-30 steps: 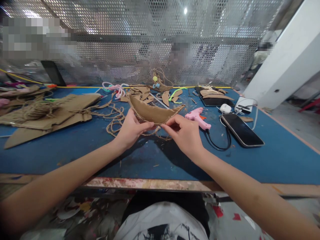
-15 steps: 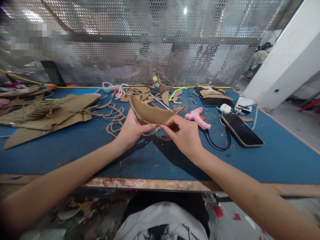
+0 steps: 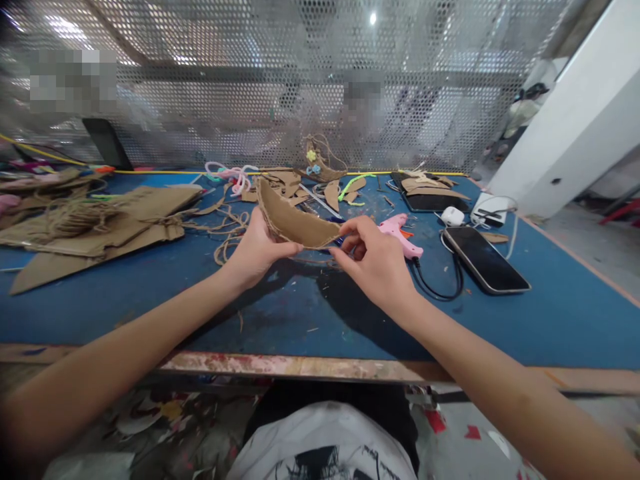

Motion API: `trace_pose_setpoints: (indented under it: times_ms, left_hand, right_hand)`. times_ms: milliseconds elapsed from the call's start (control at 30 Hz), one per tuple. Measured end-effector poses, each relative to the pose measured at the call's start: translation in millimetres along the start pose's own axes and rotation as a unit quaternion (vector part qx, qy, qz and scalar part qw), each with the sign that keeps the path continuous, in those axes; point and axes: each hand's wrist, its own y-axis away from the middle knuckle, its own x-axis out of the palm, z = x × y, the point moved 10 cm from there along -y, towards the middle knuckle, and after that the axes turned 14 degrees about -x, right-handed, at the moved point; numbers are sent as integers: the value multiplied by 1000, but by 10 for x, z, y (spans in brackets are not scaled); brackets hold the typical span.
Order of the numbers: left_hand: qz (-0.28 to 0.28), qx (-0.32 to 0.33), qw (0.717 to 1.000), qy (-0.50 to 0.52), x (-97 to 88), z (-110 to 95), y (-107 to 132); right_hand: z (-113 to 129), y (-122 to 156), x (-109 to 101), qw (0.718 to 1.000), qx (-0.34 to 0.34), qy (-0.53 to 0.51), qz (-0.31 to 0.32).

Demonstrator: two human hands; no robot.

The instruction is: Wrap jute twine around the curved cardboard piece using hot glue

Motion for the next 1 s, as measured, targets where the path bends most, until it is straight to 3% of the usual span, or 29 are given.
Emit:
trace_pose_setpoints:
  times_ms: [233,400,467,600,800,900,1000]
  left_hand:
    - [30,31,999,-21,32,-87,-4]
    - [40,38,998,-29,46,-154,33]
    - [48,30,998,-32,63,-164,39]
    - [65,-39,997,-32,88,-82,16]
    - [89,-101,986,101,179,17,75]
    - [120,-150,975,111,337,134,156]
    - [132,-155,973,105,424,163,202]
  right_hand:
    - [70,-33,-145,993,-52,99,-45]
    - [53,-58,-106,990,-80,113,-21]
    - [-20,-61,-52,994,-59,91,9]
    - [-259,-5,97,996,50,6,73]
    - [-405,76,151,984,140,-110,21]
    - [-419,117,193,977,165,-137,5]
    - [-366,111,186,978,152,-144,-17]
